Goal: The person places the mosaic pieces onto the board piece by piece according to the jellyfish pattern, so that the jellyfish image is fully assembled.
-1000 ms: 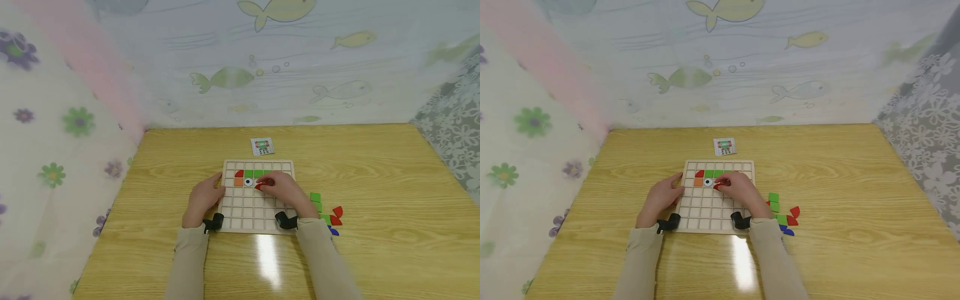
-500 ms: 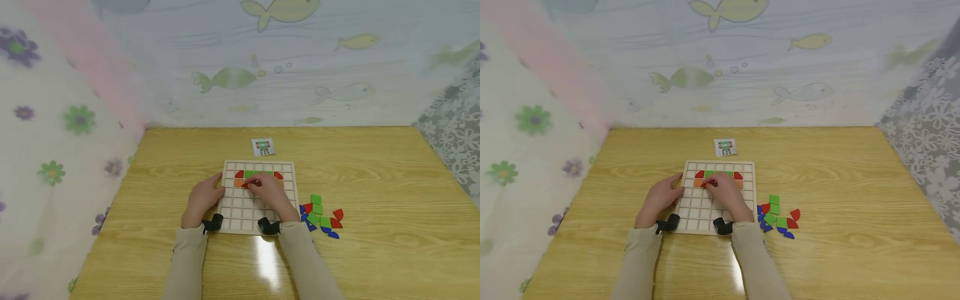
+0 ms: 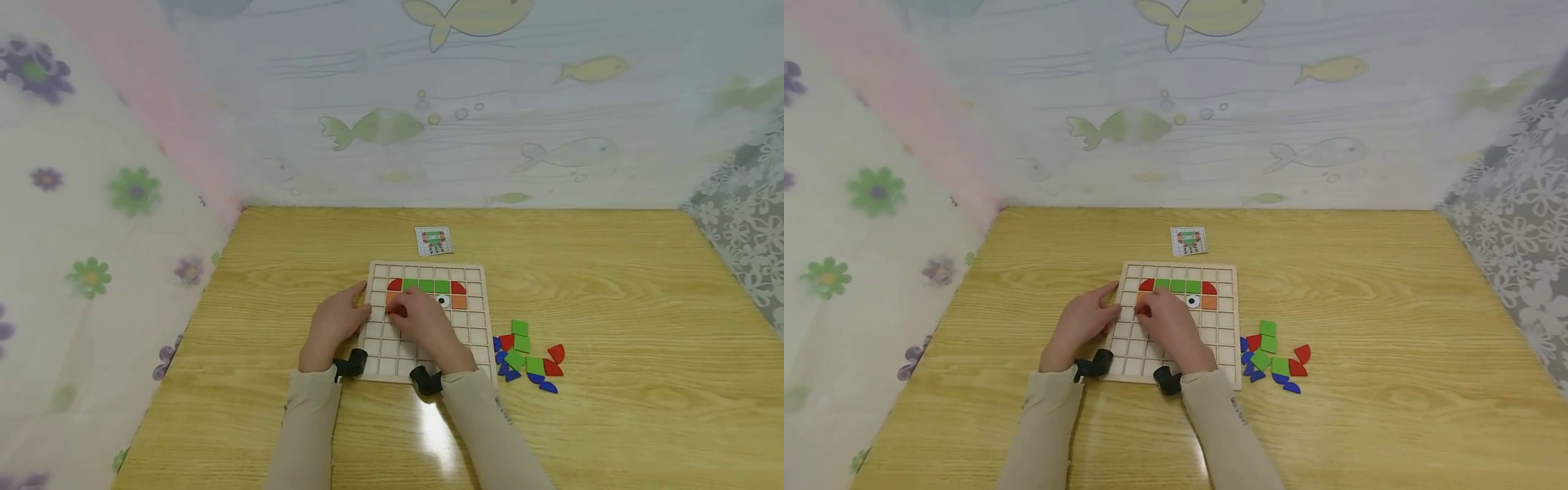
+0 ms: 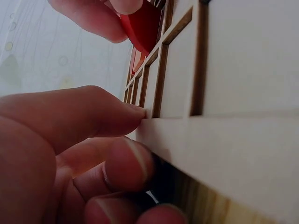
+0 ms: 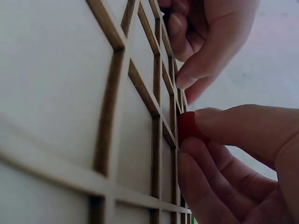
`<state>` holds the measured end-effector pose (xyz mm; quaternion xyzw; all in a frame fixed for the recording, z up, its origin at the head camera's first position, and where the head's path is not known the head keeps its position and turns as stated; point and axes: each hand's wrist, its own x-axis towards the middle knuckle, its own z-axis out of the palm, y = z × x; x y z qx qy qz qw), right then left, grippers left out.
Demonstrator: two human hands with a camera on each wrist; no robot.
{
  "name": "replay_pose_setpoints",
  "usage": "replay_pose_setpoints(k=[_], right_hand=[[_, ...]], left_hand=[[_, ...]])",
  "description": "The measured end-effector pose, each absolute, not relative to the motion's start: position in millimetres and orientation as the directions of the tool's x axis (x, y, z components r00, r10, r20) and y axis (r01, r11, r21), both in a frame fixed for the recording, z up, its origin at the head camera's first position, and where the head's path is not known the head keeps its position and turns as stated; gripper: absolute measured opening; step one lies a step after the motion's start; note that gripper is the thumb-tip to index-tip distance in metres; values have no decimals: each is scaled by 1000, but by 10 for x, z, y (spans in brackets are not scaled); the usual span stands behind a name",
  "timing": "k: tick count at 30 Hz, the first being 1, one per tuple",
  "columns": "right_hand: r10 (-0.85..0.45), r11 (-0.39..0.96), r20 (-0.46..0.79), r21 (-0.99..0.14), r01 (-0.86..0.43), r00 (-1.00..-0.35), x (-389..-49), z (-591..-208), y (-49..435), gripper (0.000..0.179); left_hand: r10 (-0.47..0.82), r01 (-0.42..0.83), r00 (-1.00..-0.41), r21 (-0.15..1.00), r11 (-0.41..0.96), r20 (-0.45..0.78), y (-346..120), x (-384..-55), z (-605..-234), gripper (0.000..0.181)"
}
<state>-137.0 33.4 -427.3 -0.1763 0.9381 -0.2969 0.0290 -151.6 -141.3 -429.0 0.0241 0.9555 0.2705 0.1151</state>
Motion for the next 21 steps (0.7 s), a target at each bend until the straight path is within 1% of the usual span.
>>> replay_pose_setpoints(k=[5,11,15,21], right_hand=[[-343,772,39,-558,-305,-938,-1345,-4285,318,17],[-292,762,27,-597,-250,-956,-1341,-4305,313,27],[-256,758,17,-618,-211,-967,-1339,-4313,316,29],[-259,737,-21,-650,-184,-966,-1370,-4324,355,27]], left_hand=[[106,-17,-973,524,852,-203,-1402,-1516,-4289,52],[105,-17,-974,519,854,-203,-1403,-1513,-4298,53],[105,-19,-973,523,852,-207,-1408,-1512,-4305,53],[103,-21,-973,523,852,-206,-1406,-1521,-4321,53]])
